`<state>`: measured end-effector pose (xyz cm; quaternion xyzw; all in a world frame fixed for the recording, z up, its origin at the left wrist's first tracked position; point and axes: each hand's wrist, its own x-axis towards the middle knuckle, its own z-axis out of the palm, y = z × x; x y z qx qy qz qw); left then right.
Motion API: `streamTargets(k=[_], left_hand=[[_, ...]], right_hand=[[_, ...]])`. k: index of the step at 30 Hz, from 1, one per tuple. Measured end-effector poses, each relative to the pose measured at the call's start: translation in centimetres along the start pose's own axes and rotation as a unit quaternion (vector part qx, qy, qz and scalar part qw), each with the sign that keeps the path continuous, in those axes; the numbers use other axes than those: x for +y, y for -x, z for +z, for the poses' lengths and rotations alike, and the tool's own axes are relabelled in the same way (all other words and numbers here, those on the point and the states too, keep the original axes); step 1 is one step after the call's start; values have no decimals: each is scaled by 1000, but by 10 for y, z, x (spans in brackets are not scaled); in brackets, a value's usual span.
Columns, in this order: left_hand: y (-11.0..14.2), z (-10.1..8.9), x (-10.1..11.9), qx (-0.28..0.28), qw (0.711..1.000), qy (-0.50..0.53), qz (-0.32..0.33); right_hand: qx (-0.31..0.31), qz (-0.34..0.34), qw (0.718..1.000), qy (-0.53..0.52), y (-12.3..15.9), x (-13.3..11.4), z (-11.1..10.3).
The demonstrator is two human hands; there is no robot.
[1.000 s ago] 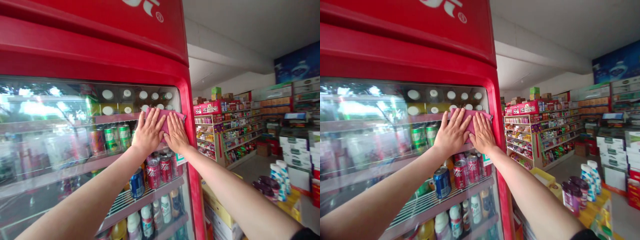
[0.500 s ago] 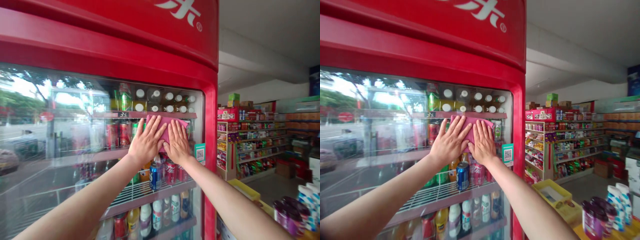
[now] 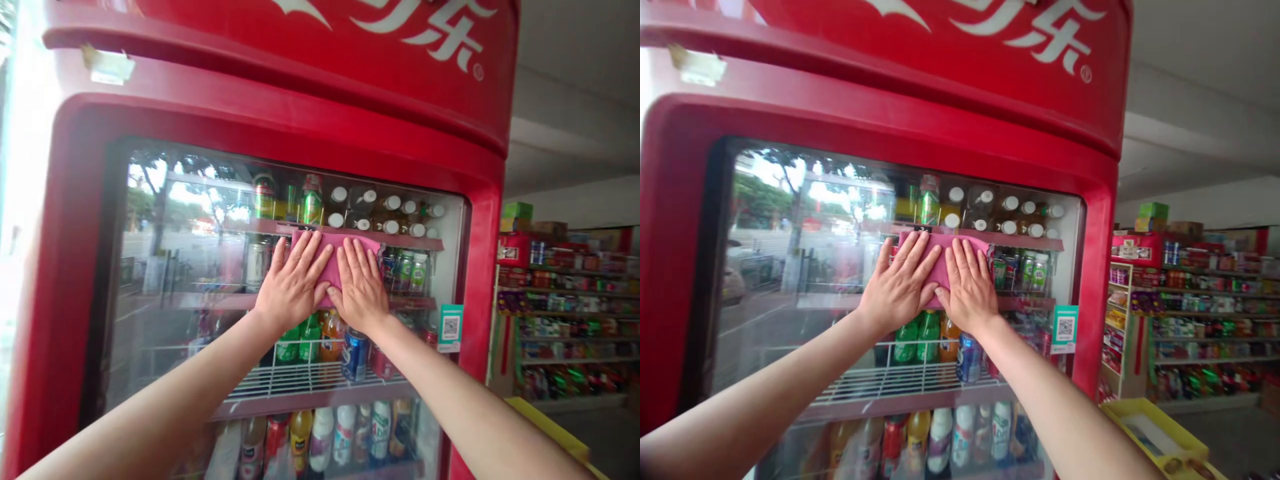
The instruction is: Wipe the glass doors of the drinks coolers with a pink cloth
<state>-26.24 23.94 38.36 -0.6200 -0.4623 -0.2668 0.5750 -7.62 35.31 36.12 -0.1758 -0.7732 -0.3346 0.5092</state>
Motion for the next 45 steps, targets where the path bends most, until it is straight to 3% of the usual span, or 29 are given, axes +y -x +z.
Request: streamTargets(k=[10, 19, 28, 35, 39, 45], left_hand=[[31, -29, -62, -10, 999, -31, -35], [81, -66, -133, -24, 994, -69, -82], [131, -101, -176, -37, 986, -112, -118], [155, -130, -180, -67, 988, -105, -94], [166, -128, -166, -72, 986, -69, -137], [174, -116, -143, -93, 976, -5, -194]], right_hand=[[-5, -36, 999, -40, -54, -58, 11], [-43, -66, 993, -84, -112, -143, 27], [-24, -117, 981, -151, -141, -214, 53], [-57, -110, 981, -148, -138, -255, 56], [-75, -114, 986, -94, -124, -260, 52], [-82, -133, 987, -28, -101, -249, 42]])
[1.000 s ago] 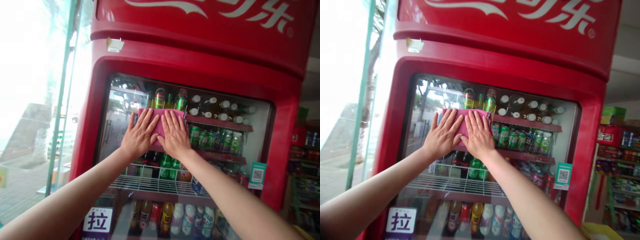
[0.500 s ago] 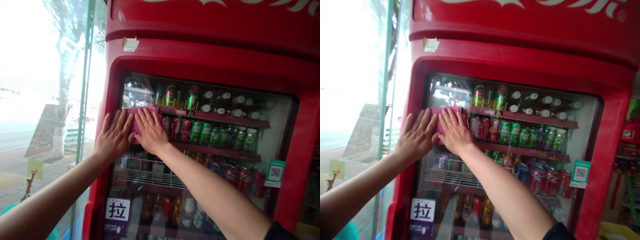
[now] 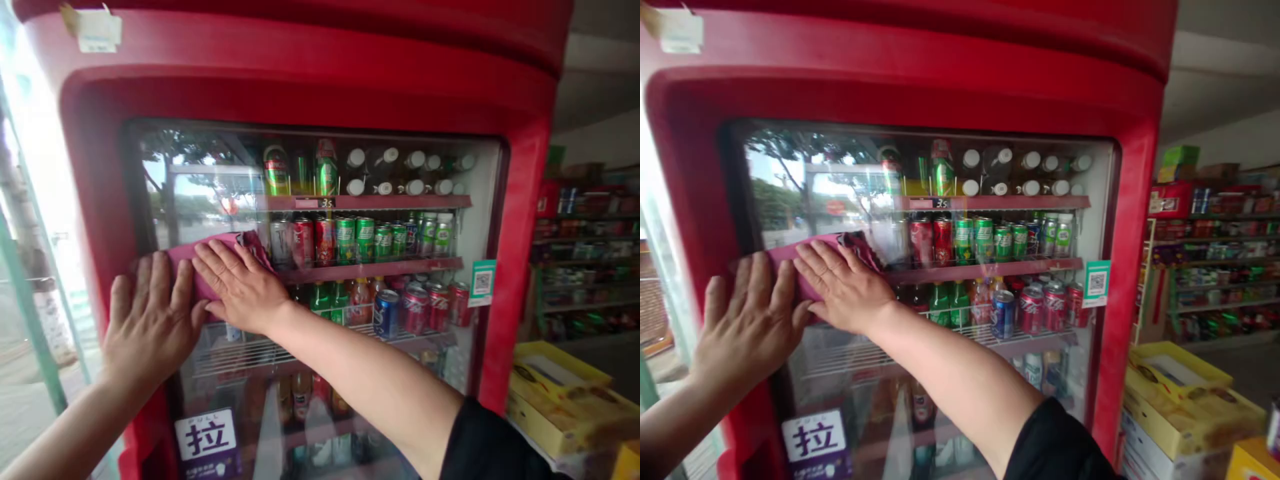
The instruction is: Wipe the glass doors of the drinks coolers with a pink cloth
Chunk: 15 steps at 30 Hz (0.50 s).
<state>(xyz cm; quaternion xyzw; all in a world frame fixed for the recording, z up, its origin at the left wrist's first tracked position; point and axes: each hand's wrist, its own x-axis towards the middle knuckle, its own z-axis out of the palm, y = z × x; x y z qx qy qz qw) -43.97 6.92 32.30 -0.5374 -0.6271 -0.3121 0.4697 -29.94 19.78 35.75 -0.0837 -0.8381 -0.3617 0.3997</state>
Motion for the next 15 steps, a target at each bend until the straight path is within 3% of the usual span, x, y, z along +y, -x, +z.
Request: streamTargets(k=[5, 7, 10, 15], left_hand=[[6, 20, 12, -33, 998, 41, -19], [8, 30, 22, -22, 999, 34, -5], [10, 43, 45, 22, 1000, 4, 22], [7, 59, 88, 33, 998, 13, 61]], right_hand=[[19, -5, 1000, -8, 26, 12, 9], [10, -15, 999, -37, 36, 20, 17], [-29, -21, 996, -83, 54, 36, 23], [-45, 5, 996, -74, 97, 64, 13]])
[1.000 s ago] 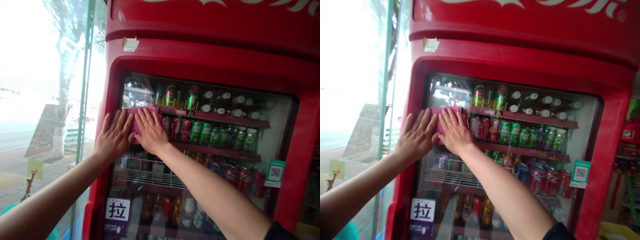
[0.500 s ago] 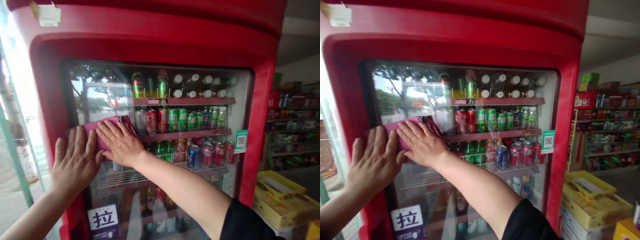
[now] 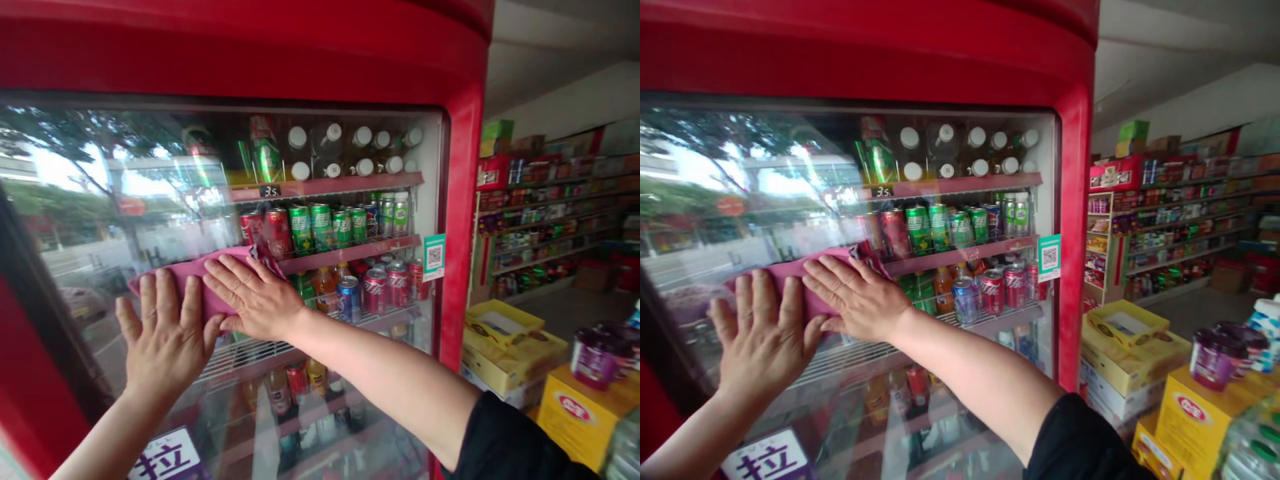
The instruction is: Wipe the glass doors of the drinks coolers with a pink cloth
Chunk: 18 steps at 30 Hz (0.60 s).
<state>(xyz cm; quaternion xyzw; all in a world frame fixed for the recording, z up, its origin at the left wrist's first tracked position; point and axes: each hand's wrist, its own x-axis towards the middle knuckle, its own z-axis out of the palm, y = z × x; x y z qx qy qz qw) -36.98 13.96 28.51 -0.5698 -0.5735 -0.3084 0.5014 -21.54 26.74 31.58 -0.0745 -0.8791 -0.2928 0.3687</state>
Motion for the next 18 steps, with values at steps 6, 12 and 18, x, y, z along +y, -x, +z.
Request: streamTargets(k=[6, 12, 18], left_hand=[[-11, 22, 40, 3, 999, 15, 33], [-27, 45, 86, 12, 997, 16, 76], [-46, 65, 141, 20, 993, 35, 109]], right_hand=[[24, 21, 999, 32, 50, 33, -11], [55, 49, 995, 63, 101, 70, -21], [98, 80, 986, 111, 155, 107, -29]])
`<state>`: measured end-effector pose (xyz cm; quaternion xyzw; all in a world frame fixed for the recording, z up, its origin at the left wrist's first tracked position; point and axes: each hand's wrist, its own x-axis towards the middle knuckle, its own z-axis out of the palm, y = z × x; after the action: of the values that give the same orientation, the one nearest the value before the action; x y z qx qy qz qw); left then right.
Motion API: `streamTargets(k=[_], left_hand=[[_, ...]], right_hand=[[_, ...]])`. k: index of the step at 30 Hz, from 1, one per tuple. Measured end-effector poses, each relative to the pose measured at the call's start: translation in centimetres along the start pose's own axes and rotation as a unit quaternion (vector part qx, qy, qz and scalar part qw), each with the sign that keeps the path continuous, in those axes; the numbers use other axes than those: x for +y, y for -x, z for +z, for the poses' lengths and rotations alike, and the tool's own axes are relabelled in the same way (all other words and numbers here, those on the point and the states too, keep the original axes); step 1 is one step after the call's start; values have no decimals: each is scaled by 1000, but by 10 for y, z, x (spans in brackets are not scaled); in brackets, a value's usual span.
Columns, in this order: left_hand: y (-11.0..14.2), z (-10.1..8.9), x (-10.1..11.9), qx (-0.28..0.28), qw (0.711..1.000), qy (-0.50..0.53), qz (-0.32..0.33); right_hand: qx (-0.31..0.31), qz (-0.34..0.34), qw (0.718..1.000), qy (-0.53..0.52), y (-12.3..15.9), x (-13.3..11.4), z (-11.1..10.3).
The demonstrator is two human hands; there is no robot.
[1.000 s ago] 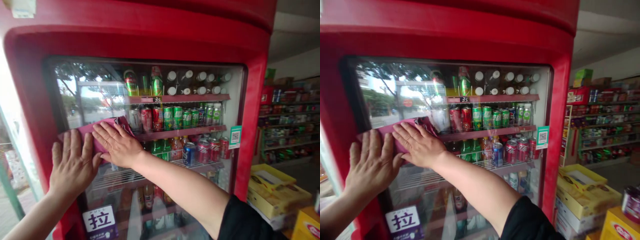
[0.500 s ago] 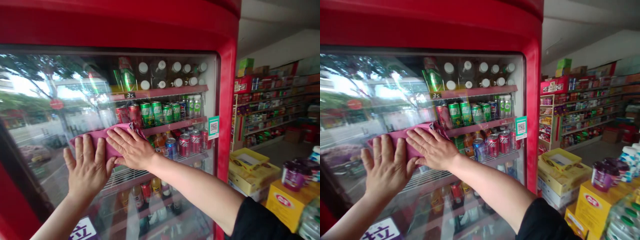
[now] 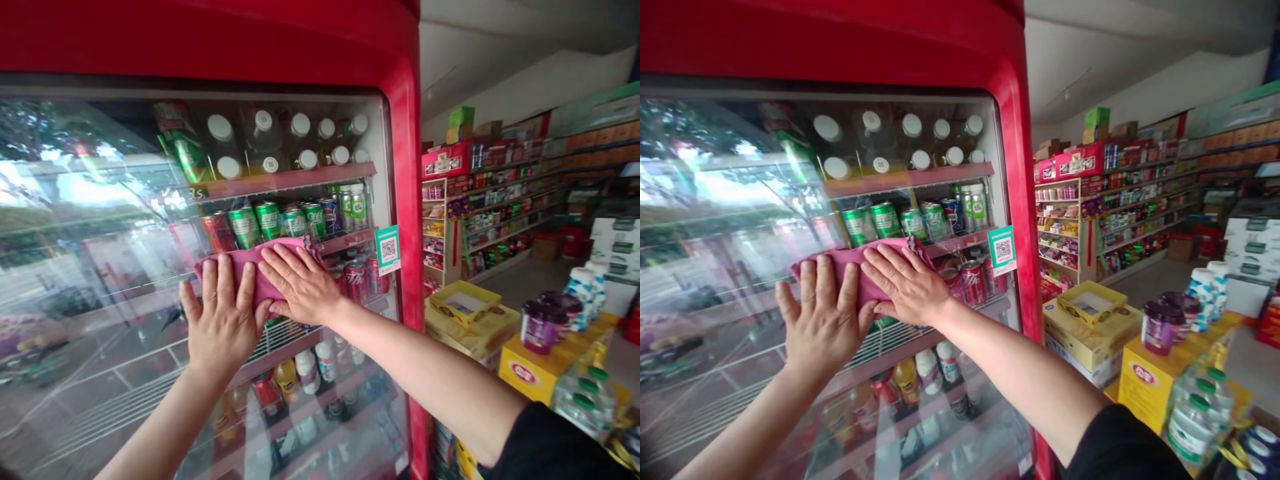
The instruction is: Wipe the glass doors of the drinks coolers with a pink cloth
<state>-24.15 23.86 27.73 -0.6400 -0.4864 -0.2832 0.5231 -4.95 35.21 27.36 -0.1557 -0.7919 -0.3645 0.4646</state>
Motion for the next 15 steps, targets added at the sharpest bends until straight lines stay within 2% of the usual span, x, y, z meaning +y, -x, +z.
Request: streamTargets(k=[10, 15], left_hand=[[-39, 34, 72, -2, 998, 57, 1], [-53, 49, 108, -10, 999, 40, 17]], right_hand=[[-17, 33, 999, 13, 55, 67, -14], [-18, 50, 998, 17, 88, 95, -17]])
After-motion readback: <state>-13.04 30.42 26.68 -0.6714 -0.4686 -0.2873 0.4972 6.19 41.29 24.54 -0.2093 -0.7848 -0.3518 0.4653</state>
